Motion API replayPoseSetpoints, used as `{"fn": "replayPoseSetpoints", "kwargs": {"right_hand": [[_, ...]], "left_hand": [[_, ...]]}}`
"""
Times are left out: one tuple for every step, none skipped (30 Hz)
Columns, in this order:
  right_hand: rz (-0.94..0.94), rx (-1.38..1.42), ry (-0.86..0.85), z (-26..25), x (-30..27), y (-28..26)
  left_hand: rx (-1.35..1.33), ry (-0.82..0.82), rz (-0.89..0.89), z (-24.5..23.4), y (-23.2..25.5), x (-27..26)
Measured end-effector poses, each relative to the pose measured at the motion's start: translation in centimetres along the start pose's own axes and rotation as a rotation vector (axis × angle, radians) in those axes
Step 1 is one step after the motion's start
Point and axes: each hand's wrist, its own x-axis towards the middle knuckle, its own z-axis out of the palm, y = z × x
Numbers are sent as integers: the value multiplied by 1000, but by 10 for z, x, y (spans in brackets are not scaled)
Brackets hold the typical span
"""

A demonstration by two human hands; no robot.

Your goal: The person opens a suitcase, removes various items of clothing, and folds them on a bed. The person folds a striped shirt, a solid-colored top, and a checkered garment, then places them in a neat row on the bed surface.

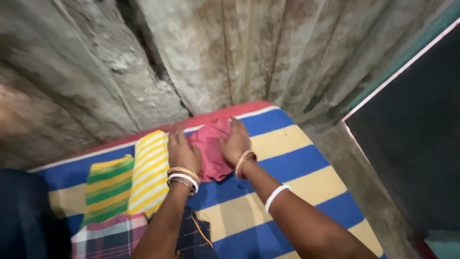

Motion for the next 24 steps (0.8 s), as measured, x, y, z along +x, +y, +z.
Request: {"fn": "replayPoseSetpoints", "kwargs": {"right_hand": [[-23, -33, -72, 3, -11, -8], [-77, -159, -159, 5, -17, -18], [-130, -283, -251, 6, -24, -26], [-189, -405, -342, 4, -29, -31], [-178, -425, -366, -2, -36, -32], [-172, -442, -389, -7, -42, -32], [-166, -458, -411, -11, -47, -32], [-175, -475, -396, -11, -49, -33], [-185, -493, -381, -11, -50, -33], [-197, -511, -362, -11, -50, -32], [-198, -507, -360, -10, -50, -31], [-200, -501, -357, -9, -49, -30], [-202, -495, -354, -8, -49, -29], [-197, -508, -363, -7, -49, -29], [-193, -520, -372, -8, -50, -30], [-191, -535, -375, -10, -49, -32], [-173, -541, -395, -13, -51, -33], [-155, -547, -415, -17, -56, -34], [-136, -552, -434, -22, -62, -35], [-127, -553, -438, -26, -69, -36], [-117, -554, -442, -32, -78, -35], [-109, -554, -447, -38, -85, -35], [-100, -557, -464, -43, -92, -34], [-93, -559, -477, -49, -98, -34]], "left_hand": [[222, -116, 96, -7, 9, -4], [441, -236, 193, -9, 15, -9], [547, -287, 210, -10, 16, -15], [652, -330, 228, -10, 13, -16], [756, -374, 248, -8, 9, -19], [796, -396, 238, -5, 6, -20], [835, -417, 227, -2, 4, -20], [876, -433, 219, 1, 2, -19], [887, -434, 218, 4, 1, -20], [897, -431, 220, 6, 1, -20], [908, -428, 221, 8, 0, -19], [908, -424, 224, 8, -1, -19], [908, -421, 228, 9, -1, -20], [908, -414, 232, 8, -1, -19], [908, -428, 228, 7, -1, -21], [906, -437, 228, 6, 0, -22], [904, -446, 227, 5, 1, -24], [907, -430, 238, 3, 2, -28], [911, -414, 249, 1, 2, -35], [913, -395, 257, -2, 2, -43], [901, -402, 265, -5, 2, -51], [890, -407, 272, -7, 2, -58], [879, -413, 279, -11, 2, -66], [836, -444, 272, -15, 3, -75]]}}
